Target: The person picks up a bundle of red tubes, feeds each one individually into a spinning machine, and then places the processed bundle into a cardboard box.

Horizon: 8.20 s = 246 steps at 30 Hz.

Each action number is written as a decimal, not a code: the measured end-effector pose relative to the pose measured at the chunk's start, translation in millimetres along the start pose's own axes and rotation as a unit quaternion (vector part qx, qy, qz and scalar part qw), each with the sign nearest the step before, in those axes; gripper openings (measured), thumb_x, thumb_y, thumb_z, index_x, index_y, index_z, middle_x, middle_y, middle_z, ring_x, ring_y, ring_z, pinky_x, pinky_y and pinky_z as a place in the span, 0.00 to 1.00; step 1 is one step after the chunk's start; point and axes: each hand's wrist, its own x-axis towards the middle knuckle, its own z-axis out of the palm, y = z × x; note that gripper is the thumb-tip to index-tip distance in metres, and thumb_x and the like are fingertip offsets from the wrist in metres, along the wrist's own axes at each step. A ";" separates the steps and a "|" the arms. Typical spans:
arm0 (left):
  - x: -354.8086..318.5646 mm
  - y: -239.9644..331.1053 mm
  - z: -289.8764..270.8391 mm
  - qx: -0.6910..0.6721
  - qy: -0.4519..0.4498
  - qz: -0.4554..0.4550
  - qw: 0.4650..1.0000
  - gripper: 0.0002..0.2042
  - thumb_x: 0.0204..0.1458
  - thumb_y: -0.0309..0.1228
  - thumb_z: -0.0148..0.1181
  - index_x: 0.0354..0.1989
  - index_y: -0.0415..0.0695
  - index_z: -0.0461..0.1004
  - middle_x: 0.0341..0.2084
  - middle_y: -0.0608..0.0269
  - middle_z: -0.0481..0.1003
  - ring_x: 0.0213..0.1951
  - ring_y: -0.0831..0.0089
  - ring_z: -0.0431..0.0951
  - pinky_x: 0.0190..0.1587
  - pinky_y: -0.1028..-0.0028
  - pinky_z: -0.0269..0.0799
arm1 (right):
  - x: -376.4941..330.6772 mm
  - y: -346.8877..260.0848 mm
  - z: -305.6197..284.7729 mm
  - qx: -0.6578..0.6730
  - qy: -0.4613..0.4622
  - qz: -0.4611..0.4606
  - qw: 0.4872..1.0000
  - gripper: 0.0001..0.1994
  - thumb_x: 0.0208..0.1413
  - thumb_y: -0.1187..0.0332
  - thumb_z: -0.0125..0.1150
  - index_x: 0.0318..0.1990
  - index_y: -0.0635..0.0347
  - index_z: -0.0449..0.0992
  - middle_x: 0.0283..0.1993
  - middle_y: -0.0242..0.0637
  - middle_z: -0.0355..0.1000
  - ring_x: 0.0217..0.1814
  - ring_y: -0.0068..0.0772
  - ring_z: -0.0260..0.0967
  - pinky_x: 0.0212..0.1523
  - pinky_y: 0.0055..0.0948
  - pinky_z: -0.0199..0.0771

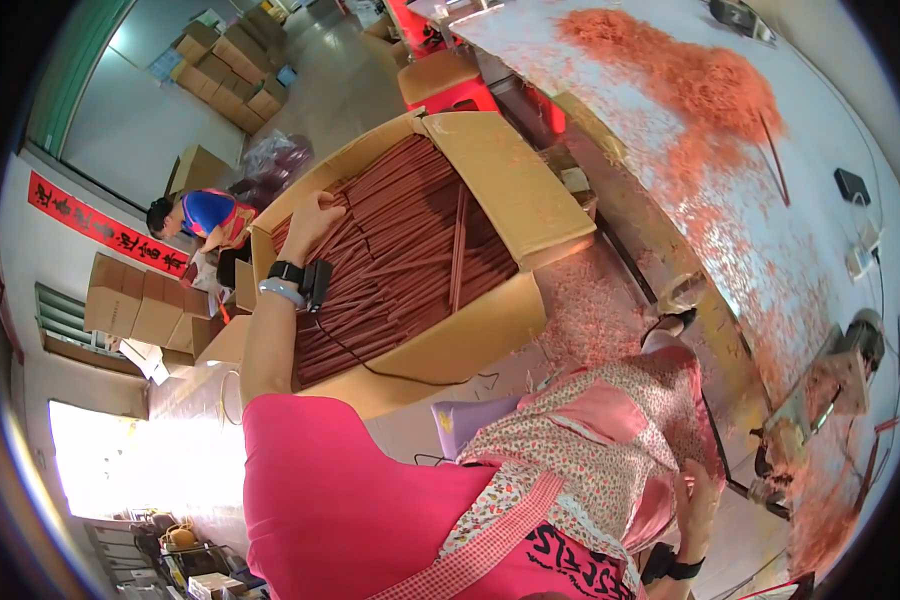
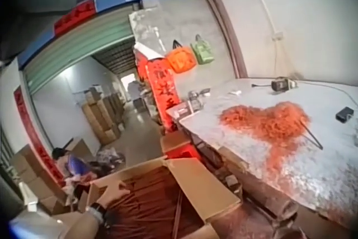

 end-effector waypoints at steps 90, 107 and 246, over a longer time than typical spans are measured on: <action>-294.6 360.4 133.9 -0.666 -0.547 0.060 0.503 0.17 0.43 0.33 0.64 0.39 0.36 0.72 0.28 0.60 0.76 0.29 0.71 0.77 0.35 0.72 0.73 | 109.8 -209.0 -69.6 -0.105 0.067 -0.223 0.967 0.08 0.55 0.71 0.53 0.31 0.67 0.74 0.23 0.38 0.70 0.25 0.26 0.66 0.28 0.29 0.64; -279.6 405.2 131.8 -0.473 -0.745 0.059 0.467 0.16 0.39 0.30 0.63 0.38 0.39 0.70 0.29 0.63 0.75 0.30 0.73 0.76 0.35 0.73 0.73 | 77.6 -148.6 -89.1 -0.030 0.053 -0.032 0.998 0.14 0.57 0.64 0.51 0.40 0.67 0.74 0.36 0.39 0.74 0.35 0.27 0.69 0.32 0.30 0.68; -300.4 491.0 200.9 -0.410 -0.718 0.059 0.559 0.10 0.46 0.22 0.58 0.38 0.37 0.71 0.30 0.64 0.75 0.32 0.77 0.75 0.37 0.76 0.72 | 1.7 -62.0 -61.0 0.710 0.280 0.185 0.619 0.11 0.66 0.62 0.40 0.45 0.60 0.65 0.17 0.23 0.50 0.14 0.14 0.45 0.14 0.15 0.47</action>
